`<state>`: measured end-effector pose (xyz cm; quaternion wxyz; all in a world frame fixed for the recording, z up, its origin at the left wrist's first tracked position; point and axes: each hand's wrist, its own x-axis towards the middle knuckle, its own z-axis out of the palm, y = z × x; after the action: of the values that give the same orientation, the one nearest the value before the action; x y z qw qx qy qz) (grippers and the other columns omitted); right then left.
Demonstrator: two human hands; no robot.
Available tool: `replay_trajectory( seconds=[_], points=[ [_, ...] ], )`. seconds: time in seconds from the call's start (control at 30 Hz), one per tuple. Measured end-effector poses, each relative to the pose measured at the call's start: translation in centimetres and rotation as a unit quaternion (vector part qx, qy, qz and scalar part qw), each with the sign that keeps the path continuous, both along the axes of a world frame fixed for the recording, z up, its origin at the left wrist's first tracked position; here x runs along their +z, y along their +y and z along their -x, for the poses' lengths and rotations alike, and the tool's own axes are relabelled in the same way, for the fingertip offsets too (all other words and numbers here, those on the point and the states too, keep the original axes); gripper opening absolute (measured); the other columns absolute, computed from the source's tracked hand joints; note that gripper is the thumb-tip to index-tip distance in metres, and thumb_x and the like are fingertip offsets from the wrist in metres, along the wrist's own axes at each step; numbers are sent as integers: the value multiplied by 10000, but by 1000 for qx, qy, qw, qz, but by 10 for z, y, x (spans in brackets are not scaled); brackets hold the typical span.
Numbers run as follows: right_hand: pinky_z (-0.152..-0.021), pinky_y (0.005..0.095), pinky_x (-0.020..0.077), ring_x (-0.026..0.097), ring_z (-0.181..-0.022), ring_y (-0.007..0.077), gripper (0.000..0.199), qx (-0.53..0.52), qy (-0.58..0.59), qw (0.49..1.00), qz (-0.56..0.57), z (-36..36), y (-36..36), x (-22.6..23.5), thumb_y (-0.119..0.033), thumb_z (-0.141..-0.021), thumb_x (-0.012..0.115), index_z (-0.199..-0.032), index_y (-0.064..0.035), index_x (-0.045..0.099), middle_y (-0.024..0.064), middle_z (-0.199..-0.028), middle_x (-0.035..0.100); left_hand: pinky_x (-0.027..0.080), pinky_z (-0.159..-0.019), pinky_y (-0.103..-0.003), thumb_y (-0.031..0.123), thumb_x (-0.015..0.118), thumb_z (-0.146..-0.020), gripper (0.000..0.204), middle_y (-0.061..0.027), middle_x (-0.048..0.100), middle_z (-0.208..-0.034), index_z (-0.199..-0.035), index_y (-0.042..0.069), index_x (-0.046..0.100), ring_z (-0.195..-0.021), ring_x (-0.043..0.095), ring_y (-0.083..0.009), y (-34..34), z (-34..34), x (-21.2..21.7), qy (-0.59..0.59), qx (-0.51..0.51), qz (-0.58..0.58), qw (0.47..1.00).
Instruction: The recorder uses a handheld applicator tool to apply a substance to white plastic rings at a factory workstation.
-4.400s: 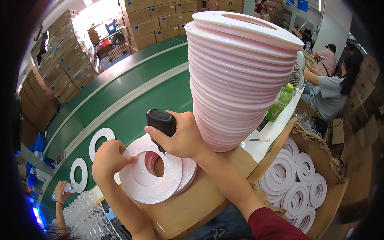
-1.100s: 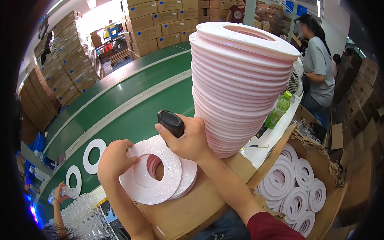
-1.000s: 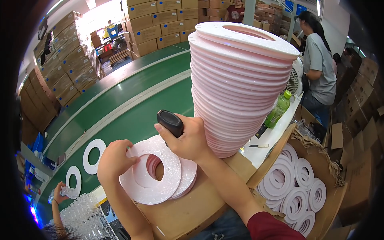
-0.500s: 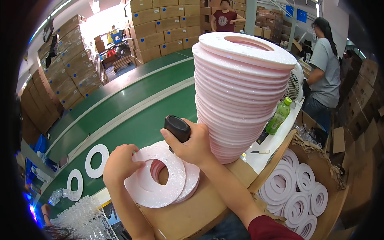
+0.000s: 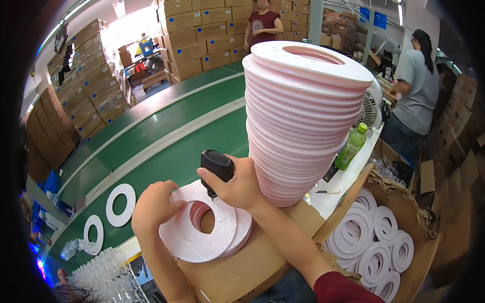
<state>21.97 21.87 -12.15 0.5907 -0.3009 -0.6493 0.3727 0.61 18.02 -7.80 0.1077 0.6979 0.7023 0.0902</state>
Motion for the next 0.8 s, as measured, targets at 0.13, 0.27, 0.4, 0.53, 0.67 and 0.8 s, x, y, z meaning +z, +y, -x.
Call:
replay_trajectory(
  seconds=[0.13, 0.27, 0.4, 0.53, 0.67, 0.8],
  points=[
    [-743, 303, 610, 748, -864, 175, 207, 0, -14, 1000, 3, 1, -1, 2, -44, -912, 756, -1025, 115, 687, 145, -896, 758, 547, -908, -426, 284, 844, -712, 491, -189, 730, -1078, -1114, 26, 731, -1032, 695, -346, -4, 2, -1, 2, 6, -35, 999],
    [-744, 298, 609, 742, -853, 163, 212, 6, 10, 1000, 10, -1, 0, -1, -55, -917, 752, -1043, 102, 687, 153, -914, 763, 562, -880, -428, 302, 874, -664, 546, -194, 746, -1067, -1106, 13, 734, -979, 717, -348, -5, -2, 12, 68, 67, 78, 992],
    [-739, 286, 603, 727, -821, 142, 222, 0, 36, 999, -9, -6, -2, 2, -84, -927, 748, -1065, 79, 692, 149, -930, 771, 555, -911, -427, 288, 877, -670, 556, -192, 738, -1080, -1127, 10, 725, -1016, 706, -350, -1, -2, 13, 68, 74, 125, 987],
    [-733, 285, 599, 719, -810, 132, 225, 3, 78, 997, -14, -3, -1, 1, -94, -930, 746, -1069, 75, 695, 139, -925, 774, 537, -945, -424, 277, 865, -693, 556, -191, 719, -1104, -1161, 17, 711, -1085, 678, -346, 0, 5, -3, 21, 2, -23, 1000],
    [-737, 290, 597, 716, -820, 130, 215, -5, 79, 996, -31, -2, 0, 0, -75, -927, 742, -1069, 78, 693, 140, -921, 773, 529, -959, -417, 290, 848, -727, 538, -180, 709, -1121, -1166, 15, 703, -1123, 658, -348, -3, -3, 5, 34, 21, 1, 999],
    [-738, 289, 595, 716, -827, 130, 205, -9, 46, 998, -47, -1, 5, -5, -54, -919, 744, -1060, 85, 691, 141, -920, 772, 546, -928, -412, 306, 847, -737, 495, -177, 722, -1109, -1106, 1, 722, -1068, 684, -348, -1, 0, 4, 43, 35, 48, 997]
  ],
)
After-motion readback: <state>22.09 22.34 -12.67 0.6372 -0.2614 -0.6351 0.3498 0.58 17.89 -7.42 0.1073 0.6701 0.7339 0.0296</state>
